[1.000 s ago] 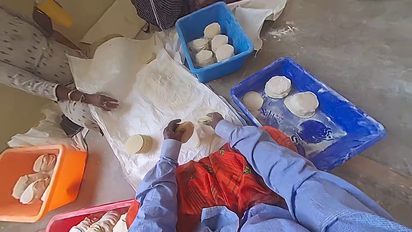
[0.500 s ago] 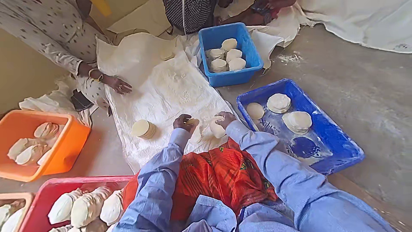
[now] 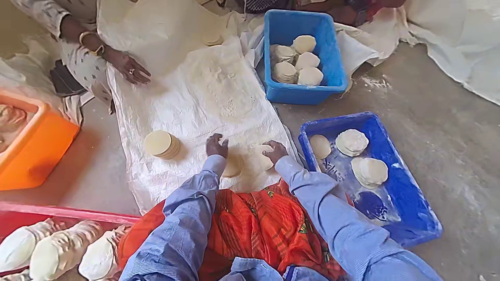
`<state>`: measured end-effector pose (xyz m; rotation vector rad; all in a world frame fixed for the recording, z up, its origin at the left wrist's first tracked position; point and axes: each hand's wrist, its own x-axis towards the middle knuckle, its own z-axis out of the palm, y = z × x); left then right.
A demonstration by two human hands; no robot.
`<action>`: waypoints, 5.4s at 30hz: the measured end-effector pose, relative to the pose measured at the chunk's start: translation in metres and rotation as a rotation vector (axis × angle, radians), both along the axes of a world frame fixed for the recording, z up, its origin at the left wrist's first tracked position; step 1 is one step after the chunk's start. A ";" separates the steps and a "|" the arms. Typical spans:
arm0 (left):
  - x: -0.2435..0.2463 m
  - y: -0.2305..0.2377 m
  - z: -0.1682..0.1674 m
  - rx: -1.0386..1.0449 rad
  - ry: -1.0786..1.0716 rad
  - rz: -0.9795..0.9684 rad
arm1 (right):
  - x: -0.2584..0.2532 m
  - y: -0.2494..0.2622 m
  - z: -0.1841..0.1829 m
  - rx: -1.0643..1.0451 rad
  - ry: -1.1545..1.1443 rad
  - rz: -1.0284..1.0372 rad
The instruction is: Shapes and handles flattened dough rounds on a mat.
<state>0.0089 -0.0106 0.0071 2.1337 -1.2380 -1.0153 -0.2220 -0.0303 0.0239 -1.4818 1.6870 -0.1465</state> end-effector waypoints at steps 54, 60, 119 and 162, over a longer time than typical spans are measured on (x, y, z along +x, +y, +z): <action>-0.065 -0.023 -0.034 -0.173 1.053 0.362 | 0.066 0.025 -0.016 -0.358 0.015 -0.189; -0.067 -0.024 -0.032 -0.182 1.036 0.335 | 0.065 0.025 -0.015 -0.307 0.018 -0.167; -0.049 -0.007 0.046 -0.039 1.251 0.444 | 0.036 -0.010 0.054 -0.061 -0.541 -0.524; 0.261 0.047 0.026 0.058 0.568 0.604 | 0.353 -0.027 0.004 0.106 -0.368 0.043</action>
